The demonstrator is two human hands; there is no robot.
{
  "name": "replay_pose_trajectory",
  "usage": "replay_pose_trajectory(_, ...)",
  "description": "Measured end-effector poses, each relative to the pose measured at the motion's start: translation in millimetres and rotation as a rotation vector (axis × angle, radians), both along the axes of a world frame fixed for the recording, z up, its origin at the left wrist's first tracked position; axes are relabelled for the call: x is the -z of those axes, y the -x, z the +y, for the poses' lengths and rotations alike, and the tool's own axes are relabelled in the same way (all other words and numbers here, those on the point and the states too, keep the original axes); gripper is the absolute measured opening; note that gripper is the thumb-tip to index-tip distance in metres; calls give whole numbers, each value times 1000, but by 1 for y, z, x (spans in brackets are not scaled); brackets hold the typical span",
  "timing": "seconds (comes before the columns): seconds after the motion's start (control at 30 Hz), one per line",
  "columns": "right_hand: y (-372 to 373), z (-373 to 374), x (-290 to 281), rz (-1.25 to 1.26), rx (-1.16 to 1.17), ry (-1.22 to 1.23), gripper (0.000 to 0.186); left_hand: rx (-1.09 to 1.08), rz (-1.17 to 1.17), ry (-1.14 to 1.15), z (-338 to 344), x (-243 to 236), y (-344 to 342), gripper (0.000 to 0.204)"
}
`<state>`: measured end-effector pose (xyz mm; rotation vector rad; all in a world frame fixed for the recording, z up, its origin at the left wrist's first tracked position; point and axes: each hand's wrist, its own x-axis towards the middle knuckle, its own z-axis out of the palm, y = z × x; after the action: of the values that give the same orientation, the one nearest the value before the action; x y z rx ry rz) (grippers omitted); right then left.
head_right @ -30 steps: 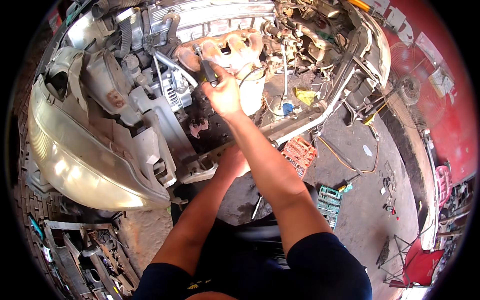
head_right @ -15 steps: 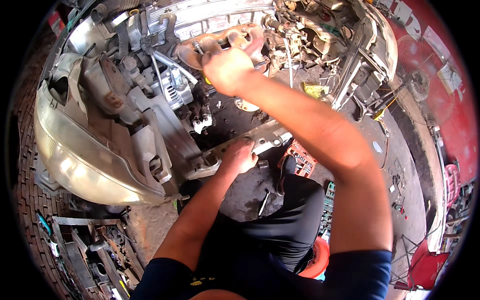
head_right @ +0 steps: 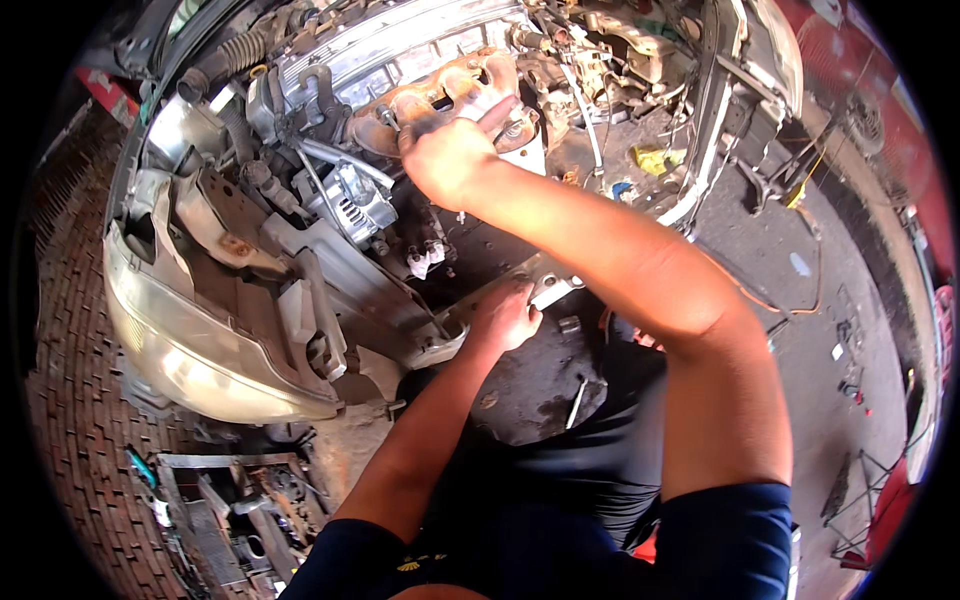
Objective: The person attaches a socket to a hand driver and turns bolts on a car engine using the tool.
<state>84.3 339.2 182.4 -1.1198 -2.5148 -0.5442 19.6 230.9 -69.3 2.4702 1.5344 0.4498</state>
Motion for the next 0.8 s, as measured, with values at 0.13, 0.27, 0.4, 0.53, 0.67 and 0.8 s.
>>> replay_pose_trajectory(0.13, -2, -3, -21, -222, -24, -65, 51, 26, -12, -31, 2, -6, -3, 36)
replay_pose_trajectory(0.27, -11, -25, 10, -18, -4, -70, 41, -11, -43, -30, 0, -8, 2, 33)
replay_pose_trajectory(0.4, -16, -45, 46, 432, -35, 271, 43, 0, -14, 43, 2, -5, -2, 34)
replay_pose_trajectory(0.53, -1, -38, 67, 707, -109, 453, 43, 76, -207, 135, 8, 3, 2, 50)
replay_pose_trajectory(0.67, 1, -26, 80, 836, -181, 549, 52, 132, -260, 159, 7, 4, 7, 47)
replay_pose_trajectory(0.8, -7, -29, 94, 915, -155, 586, 47, 173, -224, 138, 4, -8, 2, 44)
